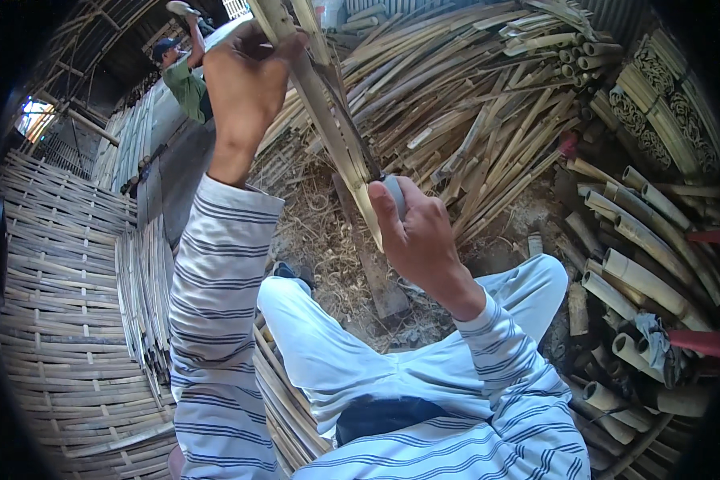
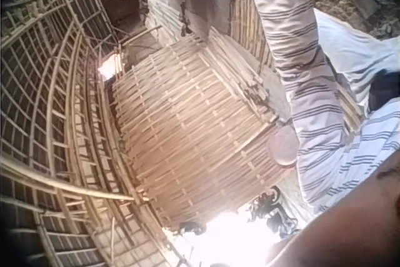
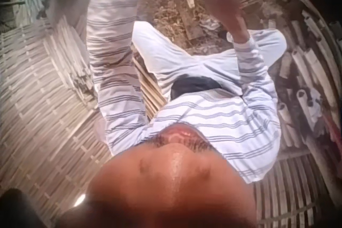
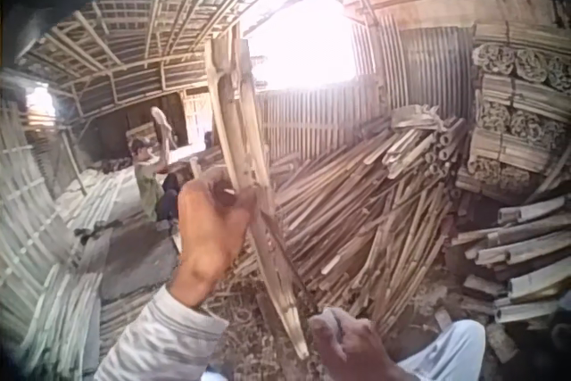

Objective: Shaving and smoothing a long strip of bamboo using a knife/cleaver.

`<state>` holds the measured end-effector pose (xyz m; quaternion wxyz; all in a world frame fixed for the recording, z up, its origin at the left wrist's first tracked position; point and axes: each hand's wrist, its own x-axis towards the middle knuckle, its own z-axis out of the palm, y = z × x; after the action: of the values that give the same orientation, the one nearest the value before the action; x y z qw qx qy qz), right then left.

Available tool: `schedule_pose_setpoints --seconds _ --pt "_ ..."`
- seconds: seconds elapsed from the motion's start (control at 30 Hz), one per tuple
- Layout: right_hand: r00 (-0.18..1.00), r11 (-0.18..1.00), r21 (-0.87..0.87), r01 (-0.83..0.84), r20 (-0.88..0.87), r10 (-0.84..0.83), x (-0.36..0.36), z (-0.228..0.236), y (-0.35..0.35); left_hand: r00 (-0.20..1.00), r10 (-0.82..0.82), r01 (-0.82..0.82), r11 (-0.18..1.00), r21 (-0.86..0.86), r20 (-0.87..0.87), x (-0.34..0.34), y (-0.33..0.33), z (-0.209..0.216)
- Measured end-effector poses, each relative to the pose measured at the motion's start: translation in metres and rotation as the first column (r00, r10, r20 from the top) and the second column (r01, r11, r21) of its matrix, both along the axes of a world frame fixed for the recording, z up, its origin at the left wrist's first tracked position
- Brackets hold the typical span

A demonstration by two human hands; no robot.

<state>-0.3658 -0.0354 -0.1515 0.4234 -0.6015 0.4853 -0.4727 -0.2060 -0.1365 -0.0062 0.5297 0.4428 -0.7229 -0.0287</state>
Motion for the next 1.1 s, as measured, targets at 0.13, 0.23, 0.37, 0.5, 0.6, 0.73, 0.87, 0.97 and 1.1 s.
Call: schedule_pose_setpoints --seconds 0.13,0.23,0.37,0.5,0.6,0.73,0.87,0.97,1.1 --pt "0.938 1.000 0.006 -0.008 -0.346 0.010 0.006 -0.076 -0.006 0.991 -0.081 0.071 0.993 -0.092 -0.110 -0.004 0.001 -0.005" --pt "0.935 0.997 0.018 0.081 -0.347 -0.069 0.014 -0.093 0.007 0.979 -0.104 0.095 0.994 -0.060 -0.175 -0.004 0.006 -0.008" --pt "0.970 0.953 0.297 -0.066 -0.204 0.130 0.003 -0.070 -0.009 0.993 0.113 -0.115 0.986 -0.125 -0.016 -0.014 0.011 0.002" --pt "0.944 0.755 0.602 -0.260 0.324 0.067 0.003 -0.049 -0.009 0.994 0.090 -0.094 0.994 -0.062 -0.069 -0.020 0.015 0.009" --pt "0.825 0.572 0.636 -0.518 0.549 0.137 -0.017 -0.060 -0.021 0.996 0.053 -0.058 0.997 -0.055 -0.074 -0.011 0.004 0.009" --pt "0.710 0.515 0.563 -0.646 0.690 0.137 -0.022 -0.076 -0.029 0.961 -0.138 0.141 0.990 -0.004 -0.238 -0.019 -0.003 0.011" --pt "0.942 0.677 0.664 -0.317 0.139 0.304 0.001 -0.061 -0.032 0.924 0.019 0.004 0.998 0.060 -0.381 -0.006 -0.021 0.000" --pt "0.941 0.724 0.644 -0.245 -0.021 0.337 0.000 -0.057 -0.033 0.912 0.040 -0.066 0.997 -0.050 -0.408 -0.017 -0.025 -0.006" --pt "0.909 0.795 0.588 -0.148 -0.235 0.343 -0.002 -0.057 -0.036 0.924 0.132 -0.194 0.971 -0.140 -0.359 -0.024 -0.026 -0.007"
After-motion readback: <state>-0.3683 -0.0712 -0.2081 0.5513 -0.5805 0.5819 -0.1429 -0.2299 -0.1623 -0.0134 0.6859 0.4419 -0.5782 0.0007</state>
